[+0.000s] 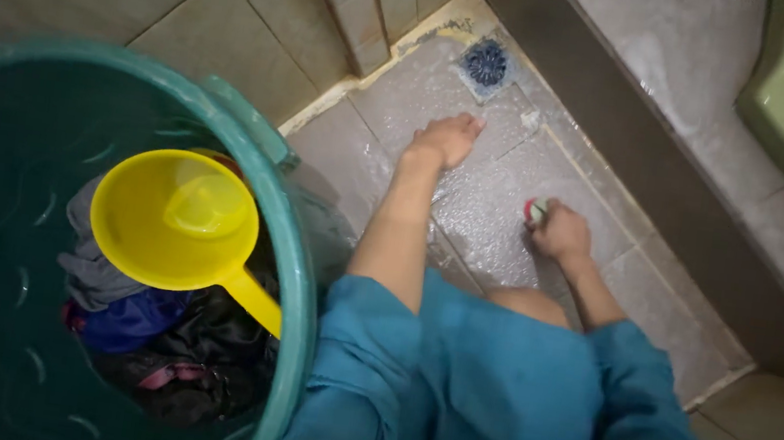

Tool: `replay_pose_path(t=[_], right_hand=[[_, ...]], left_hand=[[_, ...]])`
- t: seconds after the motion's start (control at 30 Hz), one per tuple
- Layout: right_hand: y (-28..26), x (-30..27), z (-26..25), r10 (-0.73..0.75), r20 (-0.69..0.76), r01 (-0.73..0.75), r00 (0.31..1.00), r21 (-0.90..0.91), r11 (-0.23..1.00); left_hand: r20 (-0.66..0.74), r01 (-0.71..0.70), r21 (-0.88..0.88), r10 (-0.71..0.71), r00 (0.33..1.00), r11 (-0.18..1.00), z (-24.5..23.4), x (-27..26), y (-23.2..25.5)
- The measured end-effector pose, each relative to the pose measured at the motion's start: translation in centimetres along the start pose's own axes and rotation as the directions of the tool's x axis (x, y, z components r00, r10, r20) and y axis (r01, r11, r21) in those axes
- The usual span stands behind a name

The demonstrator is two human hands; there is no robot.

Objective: Scrubbing floor tiles in a bathroom using a brush and soapy water.

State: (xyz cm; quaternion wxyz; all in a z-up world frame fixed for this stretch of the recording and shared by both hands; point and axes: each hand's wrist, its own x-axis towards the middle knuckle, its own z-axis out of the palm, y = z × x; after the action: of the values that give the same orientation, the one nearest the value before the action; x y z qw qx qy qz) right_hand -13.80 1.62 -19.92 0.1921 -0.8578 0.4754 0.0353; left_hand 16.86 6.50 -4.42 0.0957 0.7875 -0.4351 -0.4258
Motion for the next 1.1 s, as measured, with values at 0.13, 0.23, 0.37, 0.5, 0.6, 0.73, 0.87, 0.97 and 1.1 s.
replay_pose_path(t=[0.13, 0.23, 0.37, 0.5, 0.6, 0.73, 0.87, 0.97, 1.1], right_hand=[[-0.8, 3.0, -3.8, 0.165, 0.014, -0.165, 0.986, 0.022, 0.986], [-1.4, 5.0, -1.9, 0.254, -0.032, -0.253, 0.967, 0.030, 0.967], [-0.2, 2.8, -2.1, 0.061, 0.060, -0.060, 0.996, -0.016, 0.998], [1.2, 3.8, -3.2, 0.091, 0.049, -0.091, 0.995, -0.004, 0.996], [1.4, 4.8, -3.3, 0.093, 0.022, -0.093, 0.995, -0.001, 0.996], [3.4, 4.5, -0.9, 0.027, -0.142, 0.014, 0.990, 0.283, 0.959], [4.3, 6.4, -0.8, -0.031, -0.225, 0.121, 0.974, 0.401, 0.908], [2.5, 5.0, -1.2, -0.018, -0.074, 0.041, 0.997, 0.320, 0.947], [-0.7, 6.1, -5.6, 0.094, 0.083, -0.107, 0.992, 0.169, 0.980]], left_hand=[[0.017, -0.007, -0.052, 0.008, 1.000, 0.999, 3.0, 2.5, 0.7], [0.034, -0.027, 0.030, 0.026, 0.999, 0.999, 1.8, 1.4, 1.1], [-0.074, -0.239, -0.007, 0.238, 0.969, 0.971, 1.0, 4.8, 0.8], [0.211, -0.516, -0.213, 0.555, 0.805, 0.830, 1.1, 5.3, 3.8], [0.332, -0.603, -0.079, 0.591, 0.735, 0.794, -0.6, -2.8, 11.2], [0.405, -0.580, -0.143, 0.582, 0.705, 0.802, 4.4, -0.6, 13.1], [0.562, -0.586, -0.215, 0.590, 0.580, 0.781, 3.3, -2.2, 15.0], [0.661, -0.545, -0.157, 0.498, 0.562, 0.824, 3.9, -4.3, 14.0], [0.717, -0.559, -0.035, 0.411, 0.563, 0.828, 2.2, -4.7, 14.4]])
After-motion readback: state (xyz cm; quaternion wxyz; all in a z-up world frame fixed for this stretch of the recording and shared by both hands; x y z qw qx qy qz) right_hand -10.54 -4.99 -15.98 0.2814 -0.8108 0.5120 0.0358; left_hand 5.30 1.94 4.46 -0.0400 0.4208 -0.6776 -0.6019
